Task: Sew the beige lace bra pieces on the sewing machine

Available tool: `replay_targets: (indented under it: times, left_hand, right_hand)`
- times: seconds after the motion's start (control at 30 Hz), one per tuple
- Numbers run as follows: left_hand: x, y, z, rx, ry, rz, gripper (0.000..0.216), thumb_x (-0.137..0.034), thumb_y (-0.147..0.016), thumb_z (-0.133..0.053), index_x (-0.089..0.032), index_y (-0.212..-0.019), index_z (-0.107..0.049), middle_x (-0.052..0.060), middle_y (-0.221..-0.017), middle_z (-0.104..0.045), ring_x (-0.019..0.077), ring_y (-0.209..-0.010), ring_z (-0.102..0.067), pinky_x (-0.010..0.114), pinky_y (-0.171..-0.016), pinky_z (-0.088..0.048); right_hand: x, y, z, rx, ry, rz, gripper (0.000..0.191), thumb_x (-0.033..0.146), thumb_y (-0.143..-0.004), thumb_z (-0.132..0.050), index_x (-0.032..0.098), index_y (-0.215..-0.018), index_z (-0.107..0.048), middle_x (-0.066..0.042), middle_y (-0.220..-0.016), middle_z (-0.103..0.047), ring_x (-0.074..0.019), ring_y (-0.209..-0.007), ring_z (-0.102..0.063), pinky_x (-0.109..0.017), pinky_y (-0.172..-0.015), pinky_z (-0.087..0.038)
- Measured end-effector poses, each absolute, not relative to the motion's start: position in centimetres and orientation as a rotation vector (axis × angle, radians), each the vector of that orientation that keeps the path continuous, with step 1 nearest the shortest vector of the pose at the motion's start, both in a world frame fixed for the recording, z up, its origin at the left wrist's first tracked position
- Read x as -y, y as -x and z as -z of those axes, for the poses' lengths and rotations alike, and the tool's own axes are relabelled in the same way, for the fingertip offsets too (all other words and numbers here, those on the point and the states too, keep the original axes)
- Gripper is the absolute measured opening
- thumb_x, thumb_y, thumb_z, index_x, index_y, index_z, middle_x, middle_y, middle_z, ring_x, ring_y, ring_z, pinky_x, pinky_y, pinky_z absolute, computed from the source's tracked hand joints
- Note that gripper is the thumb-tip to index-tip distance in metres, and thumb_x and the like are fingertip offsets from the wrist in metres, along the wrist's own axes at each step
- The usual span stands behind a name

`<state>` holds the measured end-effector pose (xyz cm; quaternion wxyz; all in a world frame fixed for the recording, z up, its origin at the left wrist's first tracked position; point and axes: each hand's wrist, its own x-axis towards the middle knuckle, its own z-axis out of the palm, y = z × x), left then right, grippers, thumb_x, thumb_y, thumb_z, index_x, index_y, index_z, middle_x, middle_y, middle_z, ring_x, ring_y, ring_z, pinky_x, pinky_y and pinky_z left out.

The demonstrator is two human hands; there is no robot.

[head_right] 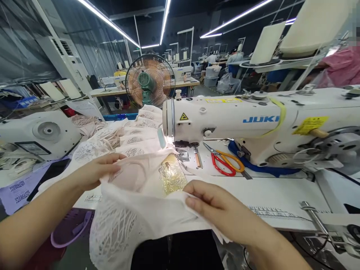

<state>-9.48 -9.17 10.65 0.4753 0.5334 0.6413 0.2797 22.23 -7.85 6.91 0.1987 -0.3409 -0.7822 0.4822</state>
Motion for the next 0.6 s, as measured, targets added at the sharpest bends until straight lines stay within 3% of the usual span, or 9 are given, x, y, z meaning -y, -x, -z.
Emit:
replay_targets:
  times: [0.07, 0.2, 0.33, 0.47, 0.6]
  left_hand:
    - [7.6, 10.3, -10.0, -1.569, -1.126, -0.71, 0.043, -0.041, -0.061, -0.063, -0.016, -0.096, -0.058, 0.0, -0.07, -0.056, 0.0132, -0.056, -0.051, 0.022, -0.049, -0.037]
    - [4.4, 12.8, -7.4, -2.074, -1.408, -0.453, 0.019, -0.035, -0.076, -0.047, -0.018, -0.077, -0.056, -0.001, -0.058, -0.05, 0.0153, -0.053, -0.051, 0.024, -0.049, -0.036]
    - [2.8, 14.1, -7.0, -2.32, -1.673, -0.222, 0.019, -0.025, -0.08, -0.045, -0.018, -0.063, -0.05, 0.002, -0.057, -0.05, 0.0228, -0.067, -0.057, 0.029, -0.059, -0.038]
    - [2.7, 11.7, -8.5, -2.486, -2.01, -0.036, 0.016, -0.026, -0.083, -0.046, -0.017, -0.079, -0.059, 0.011, -0.089, -0.061, 0.0306, -0.093, -0.058, 0.035, -0.072, -0.043]
    - [1.3, 6.3, -7.8, -2.164, -2.353, 0.006, 0.022, -0.022, -0.088, -0.042, -0.017, -0.1, -0.06, 0.01, -0.112, -0.059, 0.024, -0.099, -0.059, 0.031, -0.078, -0.046]
  right_hand:
    - [6.1, -22.2, -6.6, 2.236, 1.039, -1.318, 0.035, 0.051, -0.089, -0.044, 0.021, -0.083, -0.06, 0.0, -0.075, -0.06, -0.0147, -0.069, -0.057, -0.023, -0.059, -0.046]
    - [3.5, -20.5, -4.3, 2.283, 1.348, -0.756, 0.03, 0.035, -0.091, -0.038, 0.02, -0.081, -0.061, -0.003, -0.074, -0.064, -0.0185, -0.068, -0.06, -0.028, -0.059, -0.046]
    - [4.6, -18.1, -2.9, 2.226, 1.382, -0.517, 0.029, 0.027, -0.092, -0.034, 0.019, -0.096, -0.062, -0.009, -0.087, -0.067, -0.0227, -0.079, -0.062, -0.033, -0.067, -0.047]
    - [6.9, -15.0, -1.7, 2.522, 1.248, -0.295, 0.029, 0.018, -0.09, -0.041, 0.017, -0.106, -0.064, -0.012, -0.101, -0.069, -0.0248, -0.092, -0.065, -0.035, -0.075, -0.052]
    - [7.1, -12.1, 0.6, 2.604, 1.303, -0.203, 0.036, 0.013, -0.087, -0.046, 0.004, -0.119, -0.06, -0.024, -0.128, -0.055, -0.0365, -0.119, -0.051, -0.048, -0.095, -0.044]
